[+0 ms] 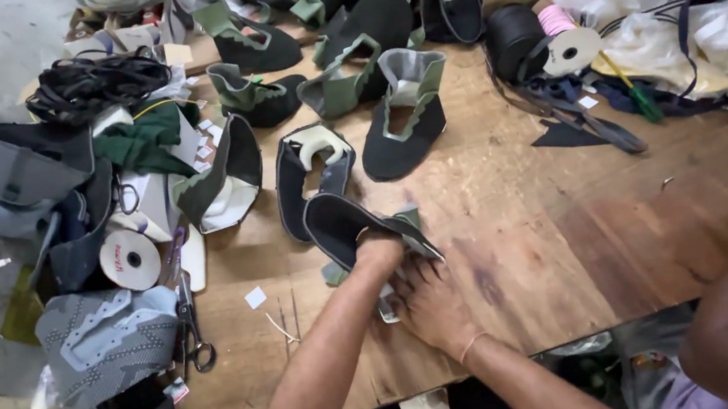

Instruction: The person sits at a workbench covered with shoe uppers and inserts foam padding into each upper by hand, pressing and shaping the padding inside, turning the uppers over, and setting finished ones aside while picking up the next upper.

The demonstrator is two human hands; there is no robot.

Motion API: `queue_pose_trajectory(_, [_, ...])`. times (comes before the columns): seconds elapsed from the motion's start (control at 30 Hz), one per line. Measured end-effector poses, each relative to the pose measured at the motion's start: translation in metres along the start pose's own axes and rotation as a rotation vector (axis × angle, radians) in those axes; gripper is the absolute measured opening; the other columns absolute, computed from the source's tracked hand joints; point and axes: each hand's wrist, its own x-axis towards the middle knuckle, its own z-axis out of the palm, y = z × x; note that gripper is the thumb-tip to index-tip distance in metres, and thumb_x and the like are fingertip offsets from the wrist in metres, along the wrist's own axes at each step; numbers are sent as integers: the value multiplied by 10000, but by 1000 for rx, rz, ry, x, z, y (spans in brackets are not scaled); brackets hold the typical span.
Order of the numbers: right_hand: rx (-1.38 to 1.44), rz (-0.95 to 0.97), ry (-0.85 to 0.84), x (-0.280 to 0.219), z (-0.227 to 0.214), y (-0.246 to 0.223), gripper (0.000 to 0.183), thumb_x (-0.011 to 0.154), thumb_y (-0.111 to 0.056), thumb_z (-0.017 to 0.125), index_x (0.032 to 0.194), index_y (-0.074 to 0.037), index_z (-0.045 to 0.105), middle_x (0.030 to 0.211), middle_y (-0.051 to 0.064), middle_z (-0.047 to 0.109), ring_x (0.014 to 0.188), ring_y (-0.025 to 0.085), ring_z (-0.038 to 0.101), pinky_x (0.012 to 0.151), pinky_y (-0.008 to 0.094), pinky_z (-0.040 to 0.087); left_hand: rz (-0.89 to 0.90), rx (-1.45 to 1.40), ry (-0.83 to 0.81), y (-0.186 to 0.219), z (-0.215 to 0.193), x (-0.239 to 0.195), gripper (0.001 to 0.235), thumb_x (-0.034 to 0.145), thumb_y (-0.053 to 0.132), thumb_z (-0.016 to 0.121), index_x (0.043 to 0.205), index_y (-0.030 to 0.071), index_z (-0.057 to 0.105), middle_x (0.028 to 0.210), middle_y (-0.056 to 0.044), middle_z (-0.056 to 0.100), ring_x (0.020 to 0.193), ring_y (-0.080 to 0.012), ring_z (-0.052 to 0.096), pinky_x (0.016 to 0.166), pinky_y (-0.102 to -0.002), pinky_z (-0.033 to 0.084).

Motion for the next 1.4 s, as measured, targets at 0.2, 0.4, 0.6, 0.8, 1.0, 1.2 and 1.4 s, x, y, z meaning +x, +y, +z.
queue_pose_trajectory(0.2, [86,66,-125,-11,-2,2,443,927,-378,558,1234,-86,684,1341,145,612,1310,375,474,1111,537,321,-81,51,143,54,-73,-75,219,930,150,571,932,72,777,934,-185,763,905,-335,765,783,-458,608])
queue_pose_trajectory(0.4, [76,26,-23,-15,8,5,503,790,-423,619,1180,-121,714,1289,109,640,1252,347,478,1005,588,335,170,-50,102,57,-88,-119,265,706,113,674,945,33,755,1015,-258,713,959,-395,706,808,-447,576])
queue_pose_trajectory(0.6, [81,37,32,-9,0,-3,452,888,-412,601,1176,-87,727,1239,131,643,1205,338,500,980,531,374,44,19,212,-1,-40,-102,168,862,61,601,953,31,739,991,-220,719,941,-353,721,813,-439,580])
queue_pose_trajectory(0.8, [54,15,-110,-16,5,15,380,852,-415,582,1050,-126,732,1211,86,672,1233,305,513,1045,544,359,352,1,32,28,-38,-122,294,846,146,614,1068,-3,738,995,-251,749,915,-370,745,866,-475,569])
queue_pose_trajectory(1.0, [86,28,-54,-13,11,2,492,863,-428,588,1112,-36,753,1202,147,659,1217,330,487,1027,545,342,166,-45,-233,19,-69,-101,471,771,412,667,1093,81,759,1117,-181,730,1004,-330,715,869,-433,574])
queue_pose_trajectory(1.2, [48,57,-150,-20,14,1,386,846,-388,607,923,-48,773,1230,176,632,1320,376,427,1071,578,315,190,60,-177,40,-51,-113,356,858,226,563,1097,49,758,1153,-184,742,1090,-329,710,951,-452,543])
queue_pose_trajectory(1.4, [12,16,-35,-17,6,-2,387,785,-372,620,947,-58,779,1269,205,622,1308,409,424,1018,607,317,-48,-462,25,44,-29,-120,291,913,129,494,1072,-9,695,1126,-263,699,1100,-413,663,971,-499,517])
